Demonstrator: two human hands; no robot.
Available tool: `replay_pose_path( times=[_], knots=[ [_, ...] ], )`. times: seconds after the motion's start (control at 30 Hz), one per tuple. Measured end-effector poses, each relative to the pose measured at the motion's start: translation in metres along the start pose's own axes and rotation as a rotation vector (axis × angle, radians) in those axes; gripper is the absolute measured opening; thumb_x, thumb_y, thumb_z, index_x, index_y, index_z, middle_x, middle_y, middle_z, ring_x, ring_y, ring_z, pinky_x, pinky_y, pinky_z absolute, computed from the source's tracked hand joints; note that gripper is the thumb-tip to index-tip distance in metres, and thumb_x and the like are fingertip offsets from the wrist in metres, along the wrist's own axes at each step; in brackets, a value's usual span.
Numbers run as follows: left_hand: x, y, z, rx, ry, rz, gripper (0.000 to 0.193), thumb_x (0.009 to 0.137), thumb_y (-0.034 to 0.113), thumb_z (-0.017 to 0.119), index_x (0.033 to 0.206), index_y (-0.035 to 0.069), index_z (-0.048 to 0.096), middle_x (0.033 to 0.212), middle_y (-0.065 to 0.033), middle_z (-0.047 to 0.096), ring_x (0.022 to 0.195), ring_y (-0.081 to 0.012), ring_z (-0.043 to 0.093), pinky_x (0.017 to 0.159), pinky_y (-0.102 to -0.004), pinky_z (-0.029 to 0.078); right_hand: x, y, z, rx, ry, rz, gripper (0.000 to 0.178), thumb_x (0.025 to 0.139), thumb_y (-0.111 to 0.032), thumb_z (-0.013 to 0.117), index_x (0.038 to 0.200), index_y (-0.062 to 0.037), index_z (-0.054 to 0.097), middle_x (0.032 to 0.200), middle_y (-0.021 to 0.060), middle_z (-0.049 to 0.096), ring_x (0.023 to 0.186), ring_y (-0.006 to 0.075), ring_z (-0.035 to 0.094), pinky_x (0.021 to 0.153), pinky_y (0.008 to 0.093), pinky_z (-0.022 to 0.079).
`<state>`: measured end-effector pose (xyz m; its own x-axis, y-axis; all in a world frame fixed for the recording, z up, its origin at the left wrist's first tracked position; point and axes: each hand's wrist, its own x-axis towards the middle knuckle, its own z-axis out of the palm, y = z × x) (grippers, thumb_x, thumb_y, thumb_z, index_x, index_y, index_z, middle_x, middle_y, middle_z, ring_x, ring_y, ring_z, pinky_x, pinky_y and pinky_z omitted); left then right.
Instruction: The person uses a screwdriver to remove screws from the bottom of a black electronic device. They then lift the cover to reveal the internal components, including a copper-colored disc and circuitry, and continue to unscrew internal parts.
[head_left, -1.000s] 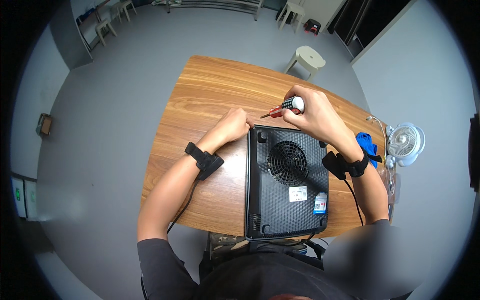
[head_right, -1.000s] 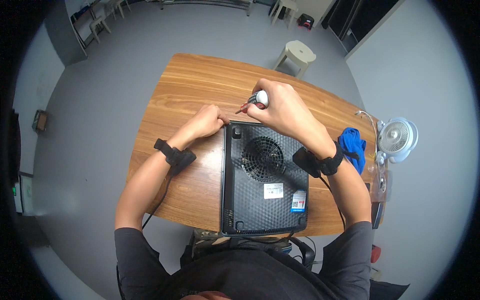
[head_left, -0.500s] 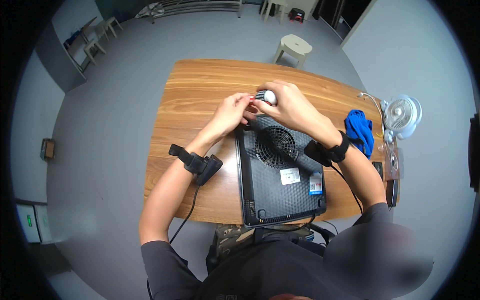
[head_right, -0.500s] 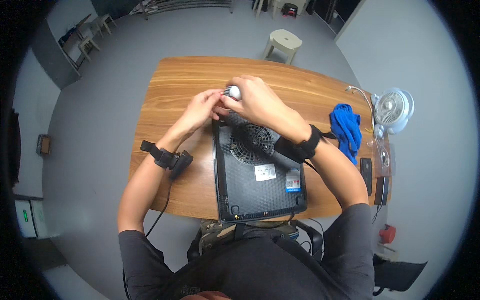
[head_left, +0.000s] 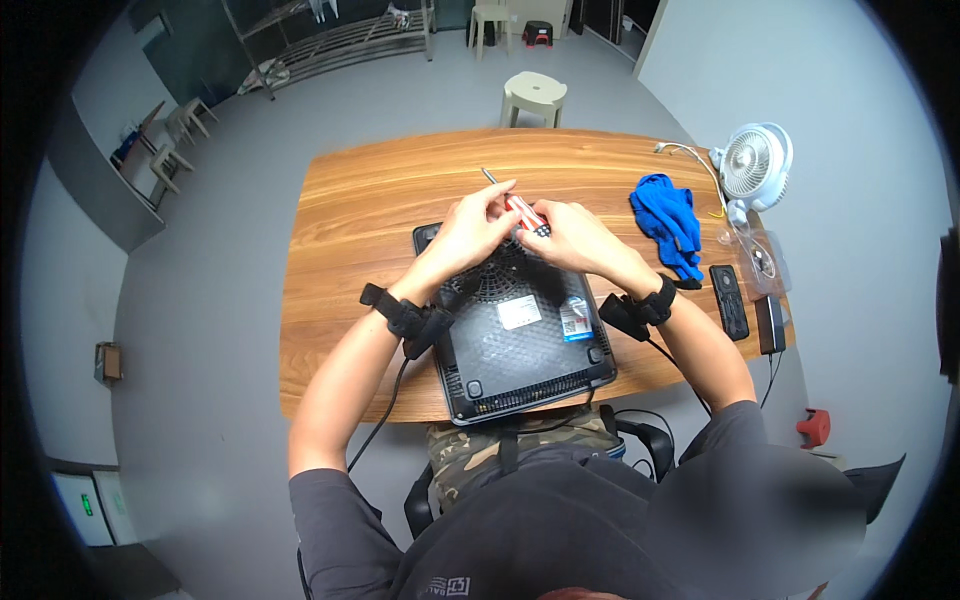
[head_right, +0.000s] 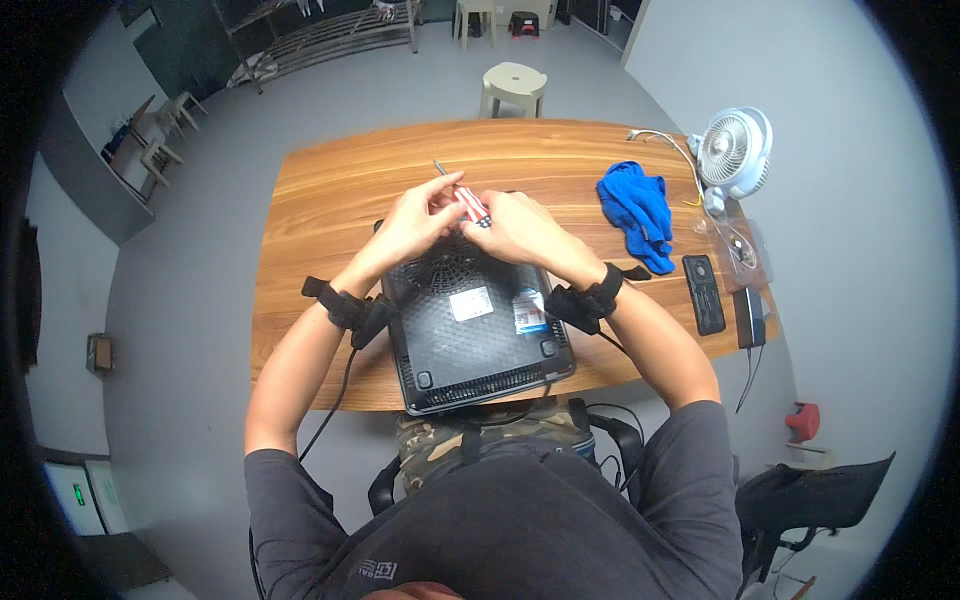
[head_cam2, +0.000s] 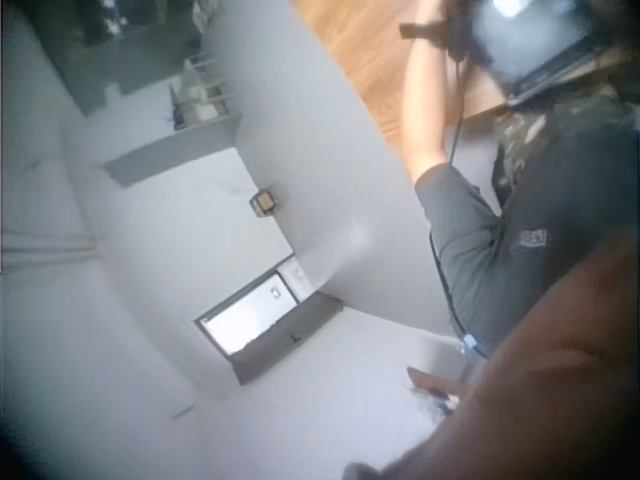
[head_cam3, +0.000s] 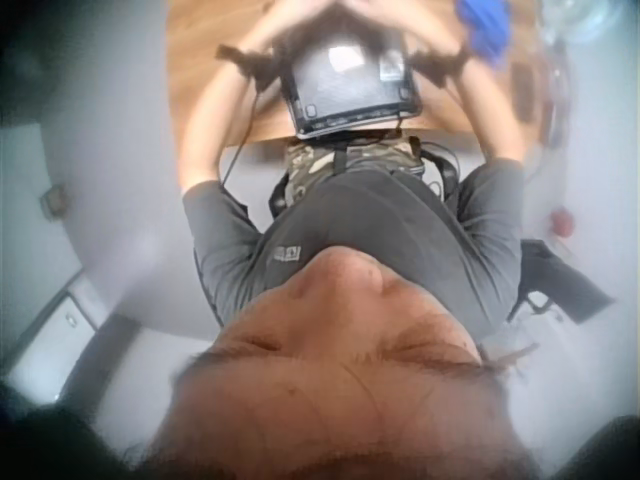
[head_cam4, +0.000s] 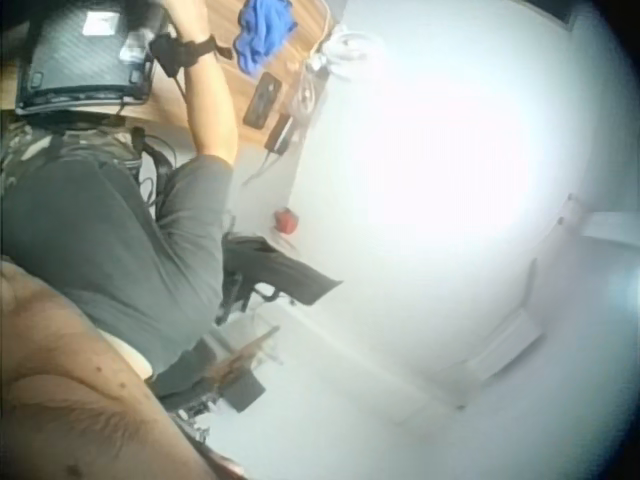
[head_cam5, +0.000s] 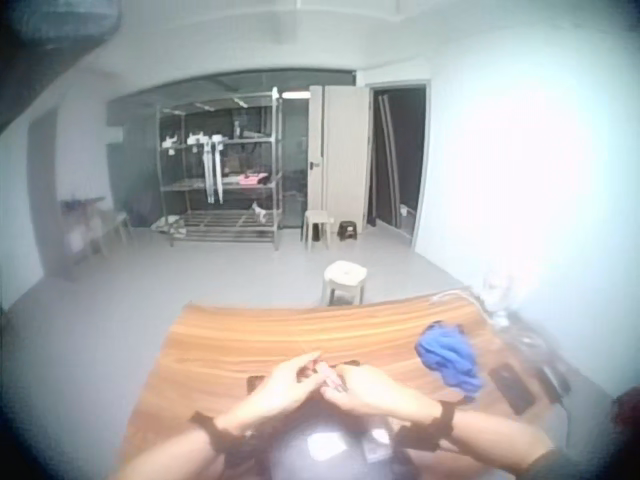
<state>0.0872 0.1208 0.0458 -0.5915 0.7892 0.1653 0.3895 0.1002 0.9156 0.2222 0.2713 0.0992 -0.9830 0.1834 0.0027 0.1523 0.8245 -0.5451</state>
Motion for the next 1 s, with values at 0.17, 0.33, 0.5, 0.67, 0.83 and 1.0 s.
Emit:
replay_pose_path(
  times=[0.17,0.33,0.5,0.67,0.83,1.0],
  knots=[
    [-0.021,0.009,0.006,0.511,0.092,0.077,0.053,0.089,0.019,0.070,0.138,0.003,0.058,0.105,-0.0171,0.070,0.093,-0.0282,0.070,0.086,-0.0392,0.055,-0.037,0.071,-0.011,-0.016,0.121,0.208,0.047,0.086,-0.037,0.063,0.108,0.0044,0.068,0.096,0.0324,0.070,0.096,0.0487,0.068,0.088,0.0535,0.053],
    [-0.079,-0.020,-0.009,0.607,0.176,0.002,0.051,0.091,0.021,0.072,0.136,0.002,0.058,0.121,-0.0200,0.061,0.106,-0.0328,0.067,0.093,-0.0412,0.055,-0.062,0.145,0.015,-0.068,0.200,0.323,0.048,0.085,-0.037,0.065,0.104,0.0073,0.066,0.101,0.0332,0.070,0.099,0.0502,0.067,0.090,0.0564,0.053],
    [-0.138,-0.008,-0.002,0.592,0.105,-0.113,0.060,0.093,0.028,0.073,0.141,-0.001,0.053,0.135,-0.0240,0.052,0.124,-0.0390,0.057,0.105,-0.0439,0.048,-0.074,0.166,0.033,-0.094,0.219,0.340,0.050,0.087,-0.037,0.064,0.111,0.0069,0.060,0.108,0.0342,0.067,0.103,0.0519,0.065,0.091,0.0579,0.052],
    [-0.160,-0.013,0.010,0.581,0.072,-0.137,0.060,0.094,0.029,0.071,0.141,-0.001,0.053,0.139,-0.0245,0.049,0.127,-0.0405,0.055,0.106,-0.0446,0.047,-0.074,0.173,0.054,-0.117,0.290,0.321,0.046,0.089,-0.034,0.064,0.106,0.0075,0.058,0.105,0.0350,0.066,0.101,0.0526,0.064,0.090,0.0579,0.051],
    [-0.159,-0.015,0.015,0.610,0.103,-0.132,0.059,0.092,0.027,0.072,0.140,-0.001,0.054,0.138,-0.0253,0.049,0.128,-0.0418,0.053,0.107,-0.0450,0.047,-0.073,0.172,0.056,-0.116,0.179,0.361,0.055,0.089,-0.037,0.064,0.121,0.0076,0.055,0.121,0.0356,0.061,0.111,0.0530,0.062,0.097,0.0591,0.050],
    [-0.156,-0.023,0.012,0.648,0.100,-0.100,0.055,0.092,0.025,0.072,0.138,0.000,0.055,0.131,-0.0208,0.052,0.114,-0.0348,0.060,0.099,-0.0418,0.051,-0.071,0.179,0.062,-0.144,0.204,0.338,0.053,0.089,-0.035,0.065,0.119,0.0073,0.054,0.118,0.0353,0.062,0.109,0.0533,0.063,0.096,0.0596,0.051]
  ],
)
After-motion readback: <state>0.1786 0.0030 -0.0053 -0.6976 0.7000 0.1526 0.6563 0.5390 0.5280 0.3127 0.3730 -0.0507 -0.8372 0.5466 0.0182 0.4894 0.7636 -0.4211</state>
